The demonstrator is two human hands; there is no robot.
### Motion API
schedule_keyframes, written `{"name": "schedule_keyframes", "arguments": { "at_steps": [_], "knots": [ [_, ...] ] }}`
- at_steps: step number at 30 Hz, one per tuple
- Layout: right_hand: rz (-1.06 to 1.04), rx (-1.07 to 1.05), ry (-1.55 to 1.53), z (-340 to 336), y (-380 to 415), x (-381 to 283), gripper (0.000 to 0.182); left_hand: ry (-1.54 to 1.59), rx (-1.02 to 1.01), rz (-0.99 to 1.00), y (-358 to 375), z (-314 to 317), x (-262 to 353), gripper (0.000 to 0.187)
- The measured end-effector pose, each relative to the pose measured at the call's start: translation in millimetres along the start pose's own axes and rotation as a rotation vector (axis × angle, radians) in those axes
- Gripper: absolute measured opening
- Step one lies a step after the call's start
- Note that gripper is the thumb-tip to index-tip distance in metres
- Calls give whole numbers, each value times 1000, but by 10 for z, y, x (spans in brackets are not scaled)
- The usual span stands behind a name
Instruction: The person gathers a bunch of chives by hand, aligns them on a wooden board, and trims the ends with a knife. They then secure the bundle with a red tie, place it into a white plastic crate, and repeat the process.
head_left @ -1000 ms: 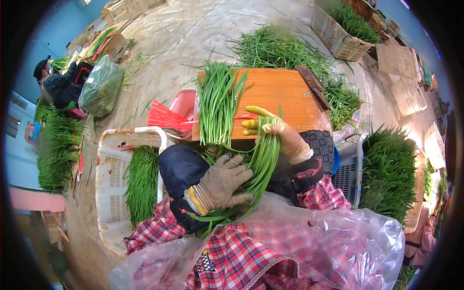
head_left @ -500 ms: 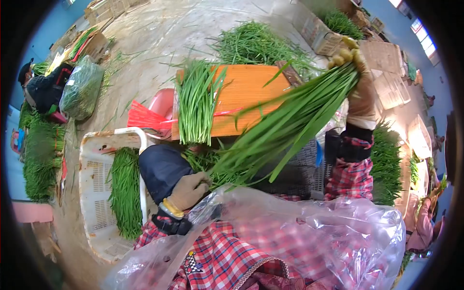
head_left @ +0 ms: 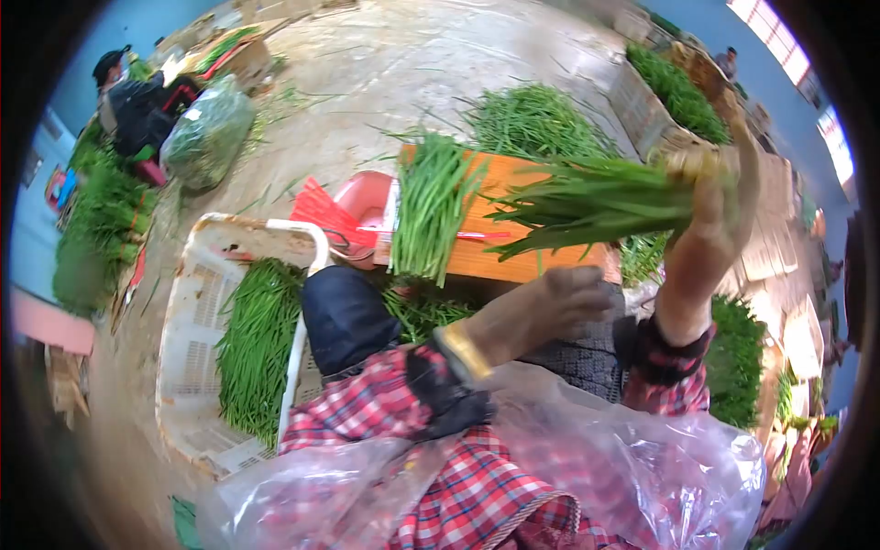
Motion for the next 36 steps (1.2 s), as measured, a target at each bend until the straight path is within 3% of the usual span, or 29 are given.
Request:
{"name": "schedule_keyframes", "arguments": {
  "at_steps": [4,6,7,9,11,13,14,15,17,19,21,23,25,27,29,31,34,36],
  "knots": [
    [-303,-311,142,575,681,-237,40,762,-122,206,-260,50,331,67],
    [-373,-520,154,838,995,-149,35,439,78,267,-258,-120,492,53],
    [-375,-586,75,917,1116,-72,27,629,125,147,-180,-139,473,48],
    [-399,-610,56,1074,1250,72,43,468,130,142,-107,-194,730,47],
    [-404,-746,35,1315,1280,155,54,182,299,267,-5,-477,1057,49],
    [-284,-809,-40,1473,1220,279,58,37,260,217,-15,-542,1327,49],
    [-249,-763,-137,1495,1147,335,61,-18,384,212,2,-708,1461,46],
    [-160,-695,-198,1460,1064,398,58,-219,418,290,-31,-759,1719,50],
    [-75,-525,-252,1353,1073,718,56,-532,463,242,-79,-993,2172,49],
    [91,-514,-46,1296,1203,1126,44,-840,592,276,-116,-1289,2549,45],
    [401,-628,-67,1354,1614,1764,38,-1067,635,254,-190,-1628,2619,52],
    [550,-733,15,1361,2027,2134,35,-1221,724,263,-149,-2116,2528,66],
    [657,-892,98,1413,2338,2420,33,-1594,791,191,-72,-2611,2337,75],
    [718,-1106,186,1455,2609,2608,31,-1780,888,-70,180,-3420,2066,82],
    [725,-1093,191,1436,2601,2663,32,-1981,939,-326,305,-3586,1861,91],
    [728,-1028,148,1428,2571,2759,33,-2092,923,-210,328,-3589,1790,91],
    [872,-770,-73,1458,2358,2881,41,-1593,928,-133,284,-3518,1950,83],
    [1166,-827,-270,1684,2274,2907,45,-1290,966,-85,126,-3112,2088,76]
  ]
}}
Point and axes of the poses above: each hand's wrist, its own y-axis away from the middle knuckle, its own z-axis out of the palm, x = y × z, the point moved 9 cm from there along -y, towards the middle knuckle, and after that the axes turned 11 degrees about z, right-handed, at the moved point
